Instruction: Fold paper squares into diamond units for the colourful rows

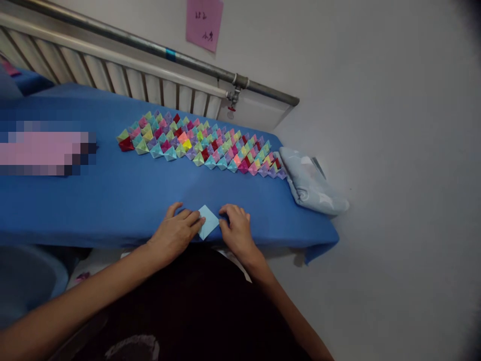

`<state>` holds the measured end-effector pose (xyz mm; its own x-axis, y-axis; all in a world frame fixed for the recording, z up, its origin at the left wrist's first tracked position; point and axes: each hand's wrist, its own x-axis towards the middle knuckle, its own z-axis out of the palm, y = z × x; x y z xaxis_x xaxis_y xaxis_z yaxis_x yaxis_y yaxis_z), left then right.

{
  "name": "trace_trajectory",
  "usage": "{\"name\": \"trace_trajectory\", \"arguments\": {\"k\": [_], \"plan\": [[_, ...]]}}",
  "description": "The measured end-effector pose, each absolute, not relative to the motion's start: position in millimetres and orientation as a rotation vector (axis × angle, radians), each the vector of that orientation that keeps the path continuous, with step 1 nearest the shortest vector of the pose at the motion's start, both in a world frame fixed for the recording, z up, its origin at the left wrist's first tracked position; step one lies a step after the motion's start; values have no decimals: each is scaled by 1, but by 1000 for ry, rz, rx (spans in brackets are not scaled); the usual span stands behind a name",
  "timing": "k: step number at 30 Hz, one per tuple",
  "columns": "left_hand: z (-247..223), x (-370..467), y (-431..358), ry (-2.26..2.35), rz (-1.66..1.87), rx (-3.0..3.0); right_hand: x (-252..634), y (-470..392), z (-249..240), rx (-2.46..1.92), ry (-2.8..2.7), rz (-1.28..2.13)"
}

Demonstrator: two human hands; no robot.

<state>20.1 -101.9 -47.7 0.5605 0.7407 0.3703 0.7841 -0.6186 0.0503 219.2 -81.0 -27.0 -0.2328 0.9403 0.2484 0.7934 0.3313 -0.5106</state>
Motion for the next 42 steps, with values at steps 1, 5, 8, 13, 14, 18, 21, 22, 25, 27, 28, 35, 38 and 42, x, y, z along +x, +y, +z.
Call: {"name": "trace_trajectory", "arguments": {"k": [1, 5, 8, 13, 14, 18, 21, 22, 25, 27, 28, 35, 38, 42], "plan": [[-48, 20, -102, -1306, -542, -2668, 217, -83, -25, -1441, -2142, 351], [-47, 20, -102, -1264, -513, -2658, 206, -90, -23, -1131, -2373, 382], [-45, 19, -102, -1229, -488, -2656, 203, -92, -27, -1122, -2441, 419], [-46, 21, -103, -1232, -482, -2638, 207, -92, -31, -1191, -2483, 370], [-46, 21, -103, -1243, -483, -2631, 208, -93, -31, -1202, -2490, 356], [-50, 22, -103, -1267, -508, -2614, 210, -94, -30, -1260, -2526, 289], [-53, 22, -102, -1277, -513, -2621, 211, -94, -32, -1300, -2532, 236], [-54, 22, -101, -1280, -513, -2625, 212, -94, -32, -1309, -2534, 221], [-56, 22, -100, -1293, -510, -2632, 212, -92, -33, -1327, -2548, 185], [-57, 23, -100, -1315, -499, -2637, 212, -91, -32, -1338, -2554, 167], [-58, 23, -99, -1326, -494, -2641, 213, -90, -32, -1342, -2559, 156], [-63, 27, -96, -1337, -493, -2628, 230, -92, -51, -1169, -2600, -78], [-65, 27, -93, -1332, -472, -2620, 239, -91, -63, -1100, -2574, -215], [-68, 18, -95, -1285, -480, -2621, 239, -95, -59, -1148, -2536, -184]]}}
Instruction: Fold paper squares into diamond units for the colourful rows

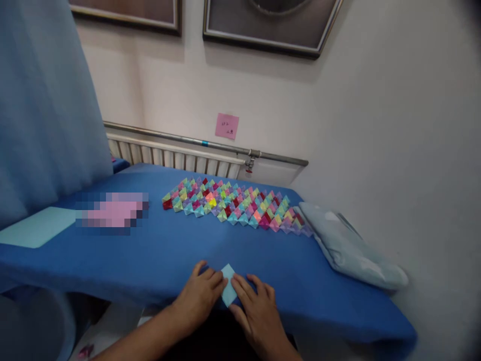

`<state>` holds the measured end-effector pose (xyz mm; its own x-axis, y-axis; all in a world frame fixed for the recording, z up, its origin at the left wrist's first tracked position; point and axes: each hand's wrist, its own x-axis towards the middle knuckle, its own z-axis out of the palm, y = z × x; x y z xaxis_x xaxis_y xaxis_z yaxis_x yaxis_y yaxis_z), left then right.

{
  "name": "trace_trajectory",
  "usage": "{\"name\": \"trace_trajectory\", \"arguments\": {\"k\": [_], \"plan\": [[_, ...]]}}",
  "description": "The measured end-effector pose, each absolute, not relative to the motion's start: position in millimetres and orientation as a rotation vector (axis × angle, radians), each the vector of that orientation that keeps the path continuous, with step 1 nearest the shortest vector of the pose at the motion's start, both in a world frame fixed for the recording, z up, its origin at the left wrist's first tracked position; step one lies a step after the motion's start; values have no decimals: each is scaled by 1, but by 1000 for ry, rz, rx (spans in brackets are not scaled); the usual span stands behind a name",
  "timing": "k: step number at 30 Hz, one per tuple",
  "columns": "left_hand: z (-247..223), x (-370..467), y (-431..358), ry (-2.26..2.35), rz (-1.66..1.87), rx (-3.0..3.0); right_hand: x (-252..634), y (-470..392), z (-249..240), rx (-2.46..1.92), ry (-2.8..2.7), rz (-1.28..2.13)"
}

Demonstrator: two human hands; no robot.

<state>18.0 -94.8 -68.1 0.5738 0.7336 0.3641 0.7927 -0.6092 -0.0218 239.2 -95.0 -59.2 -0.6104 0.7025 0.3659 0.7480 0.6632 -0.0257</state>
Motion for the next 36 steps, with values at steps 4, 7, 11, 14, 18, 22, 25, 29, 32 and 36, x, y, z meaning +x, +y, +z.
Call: {"name": "trace_trajectory", "arguments": {"k": [4, 7, 11, 14, 18, 22, 25, 29, 32, 36], "plan": [[-68, -2, -106, -1245, -548, -2601, 233, -105, -44, -1251, -2539, 13], [-64, -14, -111, -1272, -543, -2590, 231, -106, -39, -1297, -2559, 77], [-52, -11, -111, -1309, -597, -2566, 231, -106, -38, -1328, -2592, 101], [-44, -3, -106, -1246, -684, -2604, 231, -106, -38, -1330, -2615, 88], [-39, 0, -96, -1150, -697, -2777, 231, -105, -38, -1339, -2627, 99], [-37, -7, -89, -1165, -681, -2893, 231, -105, -36, -1332, -2621, 129], [-36, -9, -86, -1177, -675, -2913, 231, -104, -34, -1328, -2618, 158], [-37, -8, -81, -1168, -691, -2896, 231, -104, -30, -1333, -2613, 200], [-40, -8, -78, -1147, -715, -2885, 231, -104, -26, -1334, -2598, 226], [-44, -9, -77, -1107, -726, -2845, 230, -102, -24, -1362, -2577, 256]]}}
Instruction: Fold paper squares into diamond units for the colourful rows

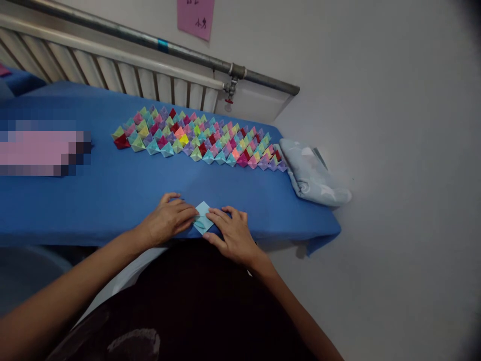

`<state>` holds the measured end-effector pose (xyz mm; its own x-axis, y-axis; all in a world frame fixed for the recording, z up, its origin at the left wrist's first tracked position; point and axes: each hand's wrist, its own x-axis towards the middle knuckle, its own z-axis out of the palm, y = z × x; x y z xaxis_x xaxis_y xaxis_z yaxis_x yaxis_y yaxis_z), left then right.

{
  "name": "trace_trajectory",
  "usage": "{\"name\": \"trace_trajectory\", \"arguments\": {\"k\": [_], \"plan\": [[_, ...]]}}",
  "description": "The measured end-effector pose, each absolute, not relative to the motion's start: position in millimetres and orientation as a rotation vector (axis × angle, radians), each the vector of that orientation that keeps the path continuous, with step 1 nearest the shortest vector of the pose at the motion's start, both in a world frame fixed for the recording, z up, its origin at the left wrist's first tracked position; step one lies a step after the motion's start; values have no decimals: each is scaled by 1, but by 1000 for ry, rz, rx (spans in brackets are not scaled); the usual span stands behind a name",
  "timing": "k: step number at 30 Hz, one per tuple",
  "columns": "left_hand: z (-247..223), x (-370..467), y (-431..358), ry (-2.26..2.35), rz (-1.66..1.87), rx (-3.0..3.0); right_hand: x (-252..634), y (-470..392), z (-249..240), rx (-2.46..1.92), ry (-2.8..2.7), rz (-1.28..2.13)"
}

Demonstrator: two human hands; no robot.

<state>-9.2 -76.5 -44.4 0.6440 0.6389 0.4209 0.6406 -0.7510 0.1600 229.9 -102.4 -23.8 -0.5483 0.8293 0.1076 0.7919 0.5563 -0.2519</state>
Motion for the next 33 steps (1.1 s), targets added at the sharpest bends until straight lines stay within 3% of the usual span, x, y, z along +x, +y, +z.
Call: {"name": "trace_trajectory", "arguments": {"k": [16, 33], "plan": [[-51, -4, -73, -1241, -783, -2792, 206, -96, -7, -1434, -2514, 191], [-49, -10, -77, -1415, -893, -2815, 198, -87, -22, -1543, -2315, 323]]}}
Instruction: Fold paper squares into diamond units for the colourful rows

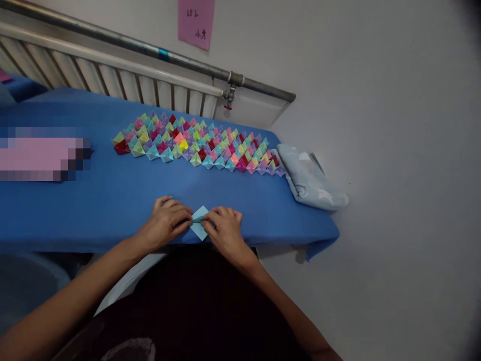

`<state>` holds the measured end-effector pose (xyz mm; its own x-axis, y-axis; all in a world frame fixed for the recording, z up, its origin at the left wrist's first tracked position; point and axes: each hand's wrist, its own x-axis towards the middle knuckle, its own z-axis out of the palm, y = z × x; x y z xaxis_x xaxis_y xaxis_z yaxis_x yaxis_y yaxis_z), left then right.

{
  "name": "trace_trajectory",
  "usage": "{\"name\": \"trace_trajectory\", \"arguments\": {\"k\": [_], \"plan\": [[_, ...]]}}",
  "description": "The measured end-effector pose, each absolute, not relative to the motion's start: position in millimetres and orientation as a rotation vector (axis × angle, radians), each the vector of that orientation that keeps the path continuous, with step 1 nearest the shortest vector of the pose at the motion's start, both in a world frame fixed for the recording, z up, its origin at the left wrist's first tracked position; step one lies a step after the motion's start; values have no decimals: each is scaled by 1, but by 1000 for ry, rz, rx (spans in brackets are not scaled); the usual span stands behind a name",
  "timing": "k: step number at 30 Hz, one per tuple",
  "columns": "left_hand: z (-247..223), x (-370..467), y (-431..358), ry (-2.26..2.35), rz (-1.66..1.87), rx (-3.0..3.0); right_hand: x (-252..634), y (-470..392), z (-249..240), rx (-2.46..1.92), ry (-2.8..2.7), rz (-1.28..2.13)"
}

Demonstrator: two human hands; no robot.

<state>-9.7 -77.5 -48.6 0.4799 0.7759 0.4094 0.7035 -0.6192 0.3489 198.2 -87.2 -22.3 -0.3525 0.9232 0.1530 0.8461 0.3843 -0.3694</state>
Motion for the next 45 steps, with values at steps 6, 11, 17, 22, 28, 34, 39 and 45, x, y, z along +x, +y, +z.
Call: {"name": "trace_trajectory", "arguments": {"k": [6, 11, 17, 22, 28, 34, 39, 45], "plan": [[-52, -6, -79, 1407, 840, 2566, 194, -83, -27, -1580, -2239, 346], [-51, 0, -79, 1503, 830, 2498, 191, -82, -32, -1604, -2203, 331], [-49, 8, -76, 1632, 778, 2405, 190, -82, -33, -1585, -2134, 387], [-41, 13, -74, 1699, 628, 2333, 189, -81, -33, -1590, -2105, 400], [-34, 16, -73, 1740, 529, 2275, 188, -82, -33, -1625, -2110, 382], [-27, 20, -74, 1782, 424, 2214, 190, -83, -33, -1563, -2132, 421], [-23, 22, -74, 1861, 353, 2158, 190, -82, -31, -1579, -2152, 423], [-30, 9, -77, 1922, 417, 2166, 191, -81, -32, -1601, -2170, 399]]}}
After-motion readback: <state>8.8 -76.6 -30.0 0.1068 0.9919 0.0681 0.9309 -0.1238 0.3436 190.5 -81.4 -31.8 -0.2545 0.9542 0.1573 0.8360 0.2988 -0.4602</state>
